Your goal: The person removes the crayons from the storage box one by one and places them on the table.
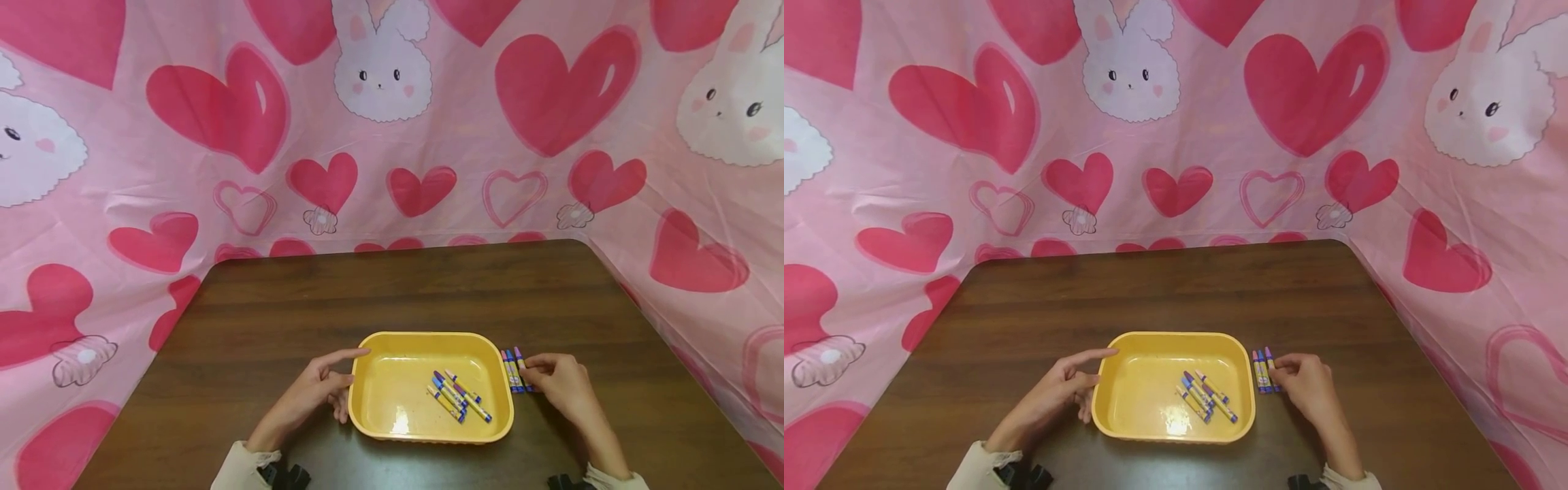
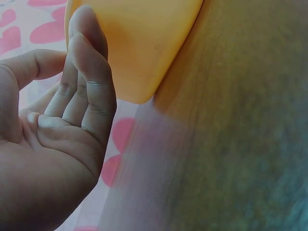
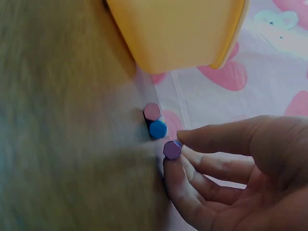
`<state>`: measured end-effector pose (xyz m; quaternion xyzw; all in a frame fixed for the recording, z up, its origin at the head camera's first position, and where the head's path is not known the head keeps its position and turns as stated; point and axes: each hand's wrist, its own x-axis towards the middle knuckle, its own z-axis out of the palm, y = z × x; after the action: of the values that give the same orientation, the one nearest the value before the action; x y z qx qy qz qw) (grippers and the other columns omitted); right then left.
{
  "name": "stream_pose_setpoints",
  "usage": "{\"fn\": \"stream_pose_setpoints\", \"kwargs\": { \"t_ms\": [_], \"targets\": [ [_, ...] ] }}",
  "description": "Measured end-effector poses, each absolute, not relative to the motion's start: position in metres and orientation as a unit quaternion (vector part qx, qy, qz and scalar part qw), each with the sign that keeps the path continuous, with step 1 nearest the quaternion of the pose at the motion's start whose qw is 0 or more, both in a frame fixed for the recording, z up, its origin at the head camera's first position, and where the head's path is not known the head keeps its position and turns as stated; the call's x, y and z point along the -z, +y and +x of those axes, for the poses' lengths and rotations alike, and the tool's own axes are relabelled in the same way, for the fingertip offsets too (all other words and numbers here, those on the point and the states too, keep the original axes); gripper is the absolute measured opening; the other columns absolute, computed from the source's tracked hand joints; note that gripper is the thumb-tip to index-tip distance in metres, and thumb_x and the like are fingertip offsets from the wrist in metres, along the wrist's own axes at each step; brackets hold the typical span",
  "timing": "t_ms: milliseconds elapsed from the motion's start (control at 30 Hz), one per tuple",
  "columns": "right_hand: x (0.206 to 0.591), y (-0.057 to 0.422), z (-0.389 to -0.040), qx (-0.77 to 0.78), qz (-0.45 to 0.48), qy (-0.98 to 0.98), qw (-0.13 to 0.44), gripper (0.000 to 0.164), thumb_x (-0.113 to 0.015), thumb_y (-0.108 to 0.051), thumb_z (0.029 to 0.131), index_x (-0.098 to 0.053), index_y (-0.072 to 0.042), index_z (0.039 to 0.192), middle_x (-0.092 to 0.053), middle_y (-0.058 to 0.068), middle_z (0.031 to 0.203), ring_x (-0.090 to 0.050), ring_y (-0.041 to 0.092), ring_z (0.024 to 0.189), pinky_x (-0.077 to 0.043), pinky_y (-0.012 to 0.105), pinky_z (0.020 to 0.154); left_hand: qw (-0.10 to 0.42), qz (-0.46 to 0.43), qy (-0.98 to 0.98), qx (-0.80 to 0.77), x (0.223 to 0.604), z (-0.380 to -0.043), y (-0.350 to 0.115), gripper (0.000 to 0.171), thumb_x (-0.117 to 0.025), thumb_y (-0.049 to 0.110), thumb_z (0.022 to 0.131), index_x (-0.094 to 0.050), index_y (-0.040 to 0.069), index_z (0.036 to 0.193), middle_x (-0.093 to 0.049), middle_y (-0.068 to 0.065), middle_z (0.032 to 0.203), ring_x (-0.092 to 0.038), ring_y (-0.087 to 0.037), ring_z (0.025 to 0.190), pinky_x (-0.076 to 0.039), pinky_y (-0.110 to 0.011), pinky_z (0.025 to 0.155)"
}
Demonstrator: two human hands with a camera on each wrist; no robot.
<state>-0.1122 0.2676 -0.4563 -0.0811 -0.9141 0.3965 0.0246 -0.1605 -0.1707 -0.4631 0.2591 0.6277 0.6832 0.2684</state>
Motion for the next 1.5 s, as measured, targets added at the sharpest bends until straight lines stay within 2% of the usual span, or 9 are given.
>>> {"fn": "stream_pose_setpoints", "kwargs": {
  "t_ms": [233, 633, 900, 1167, 1500],
  "targets": [
    [0.457, 0.265, -0.114, -0.401, -0.082, -0.912, 0.024, 0.021, -0.075, -0.014, 0.086, -0.074, 0.003, 0.097, -0.075, 0.011, 0.084, -0.070, 0.015, 0.066, -0.054, 0.025, 0.058, 0.267, 0.262, 0.628, -0.682, 0.463, -0.162, -0.171, 0.049, -0.047, 0.003, 0.104, -0.034, -0.005, 0.151, -0.071, -0.006, 0.069, -0.066, -0.013, 0.053, -0.055, -0.025, 0.051],
    [0.455, 0.263, -0.112, -0.392, -0.086, -0.916, 0.009, 0.022, -0.074, -0.013, 0.084, -0.074, 0.002, 0.100, -0.073, 0.003, 0.081, -0.068, 0.012, 0.065, -0.053, 0.025, 0.058, 0.266, 0.262, 0.628, -0.683, 0.464, -0.160, -0.171, 0.049, -0.047, 0.003, 0.104, -0.034, -0.005, 0.150, -0.071, -0.005, 0.069, -0.066, -0.012, 0.053, -0.055, -0.025, 0.051],
    [0.454, 0.263, -0.111, -0.392, -0.085, -0.916, 0.008, 0.022, -0.074, -0.014, 0.084, -0.074, 0.001, 0.101, -0.073, 0.003, 0.083, -0.068, 0.013, 0.067, -0.053, 0.025, 0.058, 0.265, 0.263, 0.625, -0.685, 0.464, -0.160, -0.170, 0.050, -0.048, 0.004, 0.103, -0.034, -0.005, 0.150, -0.071, -0.005, 0.069, -0.066, -0.013, 0.053, -0.055, -0.025, 0.051],
    [0.449, 0.263, -0.110, -0.375, -0.067, -0.922, 0.062, 0.018, -0.076, -0.014, 0.084, -0.075, -0.002, 0.098, -0.073, 0.002, 0.083, -0.066, 0.011, 0.071, -0.050, 0.023, 0.060, 0.262, 0.259, 0.635, -0.679, 0.464, -0.161, -0.170, 0.050, -0.050, 0.006, 0.103, -0.035, -0.005, 0.150, -0.071, -0.006, 0.070, -0.066, -0.013, 0.054, -0.055, -0.026, 0.051],
    [0.427, 0.244, -0.106, -0.403, -0.036, -0.904, 0.136, 0.018, -0.077, -0.016, 0.087, -0.075, -0.005, 0.101, -0.073, 0.002, 0.088, -0.067, 0.008, 0.077, -0.053, 0.017, 0.067, 0.269, 0.256, 0.628, -0.684, 0.465, -0.161, -0.170, 0.050, -0.049, 0.004, 0.103, -0.035, -0.004, 0.150, -0.071, -0.006, 0.070, -0.066, -0.013, 0.053, -0.055, -0.026, 0.051]
  ]
}}
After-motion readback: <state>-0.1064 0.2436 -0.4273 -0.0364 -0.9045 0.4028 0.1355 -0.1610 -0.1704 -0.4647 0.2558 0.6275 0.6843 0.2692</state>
